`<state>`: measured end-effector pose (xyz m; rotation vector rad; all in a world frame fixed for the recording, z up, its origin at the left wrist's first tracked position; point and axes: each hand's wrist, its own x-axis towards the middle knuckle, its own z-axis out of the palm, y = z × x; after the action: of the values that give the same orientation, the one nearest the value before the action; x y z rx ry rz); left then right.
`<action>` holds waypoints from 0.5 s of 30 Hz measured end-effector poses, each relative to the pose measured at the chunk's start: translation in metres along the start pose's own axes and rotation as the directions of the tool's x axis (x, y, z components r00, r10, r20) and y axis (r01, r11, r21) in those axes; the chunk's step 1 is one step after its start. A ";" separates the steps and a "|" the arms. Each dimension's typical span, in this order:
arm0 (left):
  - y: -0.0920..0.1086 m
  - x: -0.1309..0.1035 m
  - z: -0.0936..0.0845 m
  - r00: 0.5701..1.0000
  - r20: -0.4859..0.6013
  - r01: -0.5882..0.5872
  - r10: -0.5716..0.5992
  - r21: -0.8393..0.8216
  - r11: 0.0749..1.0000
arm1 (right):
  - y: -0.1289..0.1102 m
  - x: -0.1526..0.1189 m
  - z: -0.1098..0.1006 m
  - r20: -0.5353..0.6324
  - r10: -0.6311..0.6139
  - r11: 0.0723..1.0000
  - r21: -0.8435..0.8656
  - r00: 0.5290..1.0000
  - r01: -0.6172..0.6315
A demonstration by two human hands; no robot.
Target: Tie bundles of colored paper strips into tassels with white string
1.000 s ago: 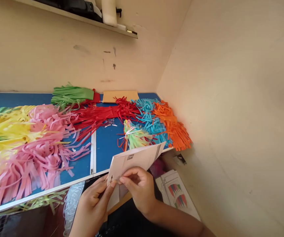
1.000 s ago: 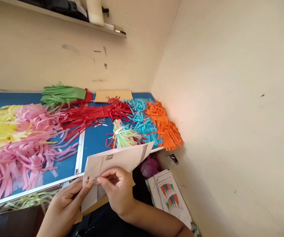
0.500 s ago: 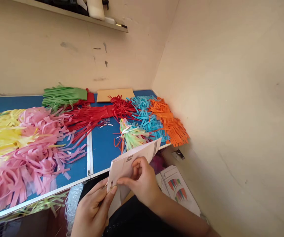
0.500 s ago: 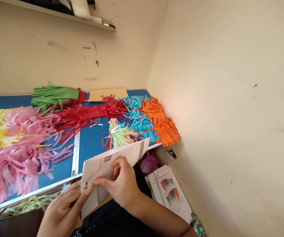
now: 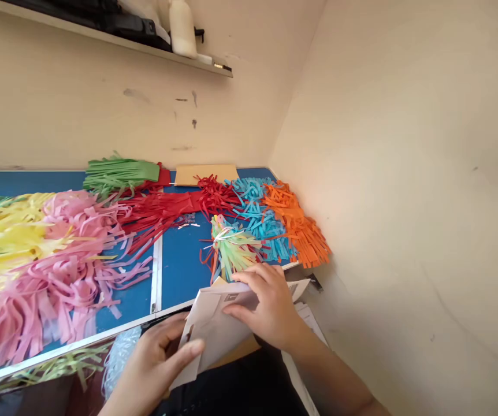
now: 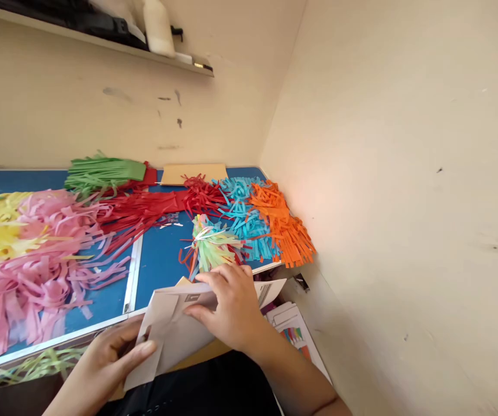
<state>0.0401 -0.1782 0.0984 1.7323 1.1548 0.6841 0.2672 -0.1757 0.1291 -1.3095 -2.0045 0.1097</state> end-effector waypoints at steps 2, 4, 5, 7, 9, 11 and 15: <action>0.005 0.002 0.002 0.999 -0.053 0.014 -0.012 0.033 0.999 | -0.003 -0.001 0.005 -0.004 0.014 1.000 0.000 1.000 -0.014; 0.008 0.003 0.005 0.996 -0.090 -0.006 0.015 0.101 0.995 | -0.005 -0.003 0.010 0.004 0.074 0.997 0.006 0.997 -0.074; 0.008 0.003 0.006 0.994 -0.103 -0.026 0.040 0.133 0.991 | -0.005 -0.003 0.012 0.017 0.116 0.993 0.013 0.993 -0.116; 0.005 0.002 0.009 0.988 -0.125 -0.059 0.085 0.192 0.980 | -0.005 -0.003 0.015 0.051 0.197 0.980 0.029 0.979 -0.199; 0.000 -0.001 0.012 0.983 -0.137 -0.087 0.124 0.249 0.965 | -0.006 -0.003 0.017 0.066 0.256 0.965 0.035 0.964 -0.259; -0.005 -0.003 0.012 0.979 -0.135 -0.108 0.153 0.294 0.950 | -0.006 -0.005 0.016 0.064 0.290 0.955 0.038 0.955 -0.293; -0.012 -0.011 -0.005 0.978 -0.164 -0.074 0.129 0.304 0.950 | -0.001 -0.011 -0.003 0.164 0.213 0.970 0.085 0.963 -0.229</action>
<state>0.0269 -0.1843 0.0904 2.0258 1.3563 0.7763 0.2710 -0.1858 0.1265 -1.4934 -1.9429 0.4261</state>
